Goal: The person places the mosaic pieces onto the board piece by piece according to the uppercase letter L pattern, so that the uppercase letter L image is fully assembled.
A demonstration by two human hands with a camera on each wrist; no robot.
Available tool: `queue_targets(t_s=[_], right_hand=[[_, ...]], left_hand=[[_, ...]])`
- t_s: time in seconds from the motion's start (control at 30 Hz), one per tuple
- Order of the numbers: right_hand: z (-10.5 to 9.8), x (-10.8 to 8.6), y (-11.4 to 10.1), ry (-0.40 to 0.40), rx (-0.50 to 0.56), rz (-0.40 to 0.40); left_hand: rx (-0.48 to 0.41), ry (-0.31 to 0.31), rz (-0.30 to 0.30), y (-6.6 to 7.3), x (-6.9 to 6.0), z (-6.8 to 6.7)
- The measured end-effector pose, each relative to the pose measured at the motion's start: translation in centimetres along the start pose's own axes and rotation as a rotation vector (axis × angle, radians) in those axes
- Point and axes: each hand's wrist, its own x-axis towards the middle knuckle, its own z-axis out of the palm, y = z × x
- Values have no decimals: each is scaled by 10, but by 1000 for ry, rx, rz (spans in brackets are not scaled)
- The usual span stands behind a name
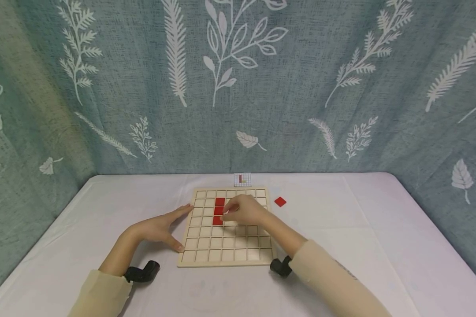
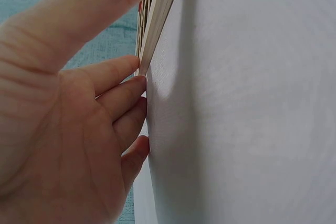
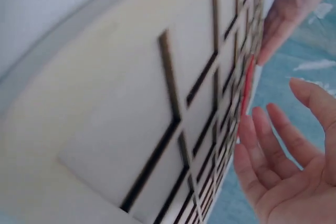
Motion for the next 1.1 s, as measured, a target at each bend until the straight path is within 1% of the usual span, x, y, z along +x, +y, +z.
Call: queue_targets(t_s=[0.17,0.27,0.43,0.53,0.63,0.8,0.93,1.1], right_hand=[[-8,-12,1,-37,49,44],[-13,-21,2,-55,71,48],[-23,-35,10,-53,105,44],[-28,-44,17,-34,116,58],[-33,-52,24,-9,105,78],[-39,-62,37,48,98,123],[-45,-70,46,98,90,160],[-52,-80,56,135,83,202]], left_hand=[[6,-2,-2,-1,2,1],[7,-6,3,-1,2,1],[-4,-10,8,1,1,-1],[-12,-9,2,2,0,0],[-8,-10,-5,2,0,0],[10,-6,4,-1,0,1],[6,0,0,-5,1,0],[1,0,9,-6,2,1]])
